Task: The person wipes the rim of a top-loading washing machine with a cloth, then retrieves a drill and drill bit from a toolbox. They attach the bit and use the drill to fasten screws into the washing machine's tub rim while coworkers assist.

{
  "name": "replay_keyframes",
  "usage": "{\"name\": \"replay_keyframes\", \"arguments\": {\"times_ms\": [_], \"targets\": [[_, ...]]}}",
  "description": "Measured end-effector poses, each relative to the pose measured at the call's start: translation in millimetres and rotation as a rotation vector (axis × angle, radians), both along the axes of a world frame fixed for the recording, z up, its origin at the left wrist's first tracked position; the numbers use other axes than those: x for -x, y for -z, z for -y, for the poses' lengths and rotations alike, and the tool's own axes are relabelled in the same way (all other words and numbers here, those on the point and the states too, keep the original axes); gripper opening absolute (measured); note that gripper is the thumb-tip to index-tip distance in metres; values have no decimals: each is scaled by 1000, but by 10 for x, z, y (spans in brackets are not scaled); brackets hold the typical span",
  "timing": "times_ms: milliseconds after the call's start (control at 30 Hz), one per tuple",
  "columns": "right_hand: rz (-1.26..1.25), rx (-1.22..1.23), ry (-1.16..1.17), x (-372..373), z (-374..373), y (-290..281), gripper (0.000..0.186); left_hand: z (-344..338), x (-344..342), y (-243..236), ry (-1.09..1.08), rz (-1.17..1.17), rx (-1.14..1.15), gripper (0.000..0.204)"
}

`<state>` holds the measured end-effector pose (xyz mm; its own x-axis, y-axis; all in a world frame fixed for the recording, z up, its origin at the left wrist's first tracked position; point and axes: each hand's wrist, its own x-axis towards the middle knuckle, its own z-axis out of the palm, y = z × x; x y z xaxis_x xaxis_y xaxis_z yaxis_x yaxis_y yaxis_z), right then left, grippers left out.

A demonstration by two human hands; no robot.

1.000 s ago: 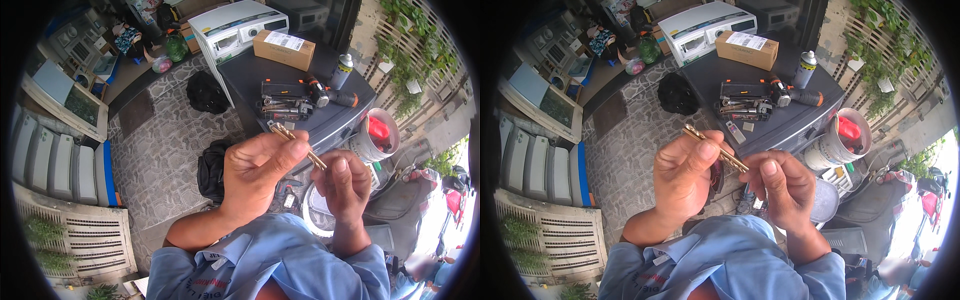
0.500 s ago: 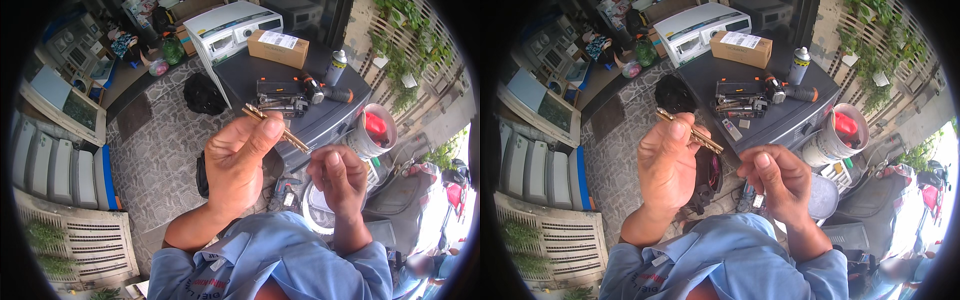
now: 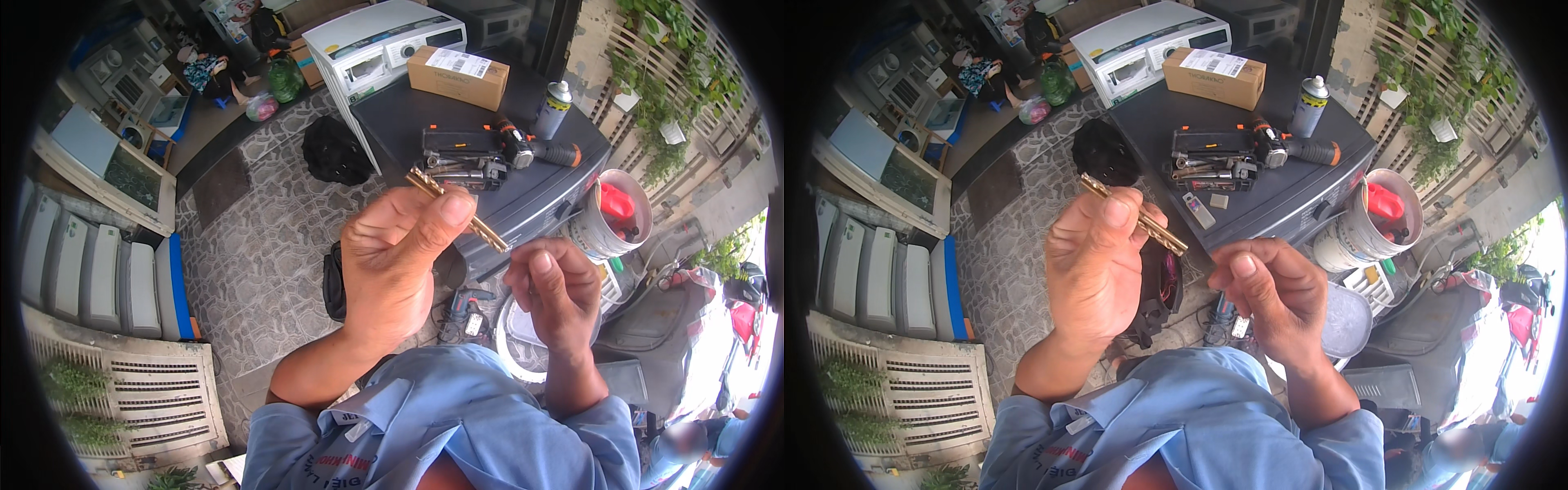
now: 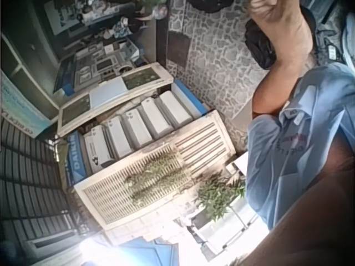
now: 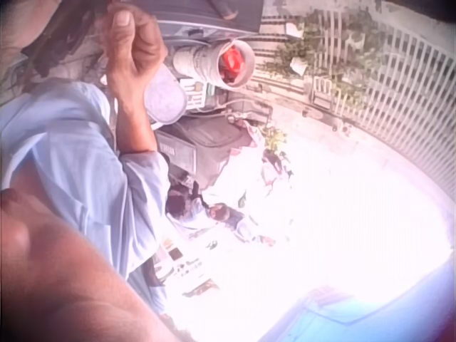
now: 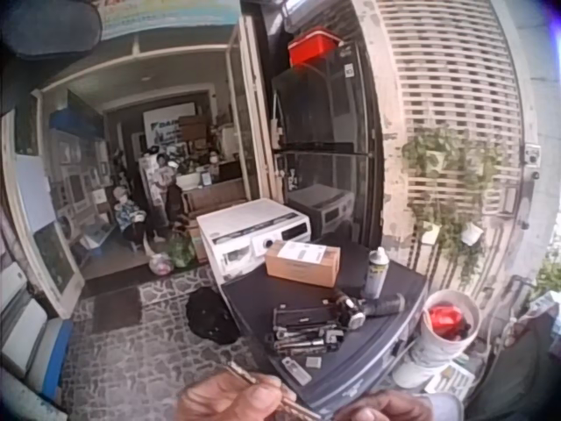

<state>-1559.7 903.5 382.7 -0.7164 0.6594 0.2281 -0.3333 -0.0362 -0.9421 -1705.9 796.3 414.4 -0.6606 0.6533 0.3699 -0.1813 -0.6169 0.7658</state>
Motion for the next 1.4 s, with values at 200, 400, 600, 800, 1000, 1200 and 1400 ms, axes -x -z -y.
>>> {"name": "replay_keyframes", "arguments": {"times_ms": [200, 400, 600, 800, 1000, 1200, 1400], "targets": [[-25, 22, -3, 42, -11, -40, 29, -28, 2, -12, 1, -35, 72, 9], [-93, 11, -33, 88, -45, -48, 29, -31, -12, -51, 16, -58, 135, 8], [-103, 24, -51, 116, -73, -40, 29, -56, 14, -22, 30, -88, 173, 11], [-107, 34, -40, 145, -94, -50, 29, -79, 54, 8, 67, -125, 180, 12], [-95, 26, -34, 153, -112, -44, 29, -80, 67, -3, 93, -137, 210, 13], [-96, 24, -35, 154, -120, -36, 29, -83, 65, 9, 130, -113, 181, 14], [-86, 35, -44, 141, -126, -39, 30, -89, 68, 9, 102, -143, 221, 15]]}}
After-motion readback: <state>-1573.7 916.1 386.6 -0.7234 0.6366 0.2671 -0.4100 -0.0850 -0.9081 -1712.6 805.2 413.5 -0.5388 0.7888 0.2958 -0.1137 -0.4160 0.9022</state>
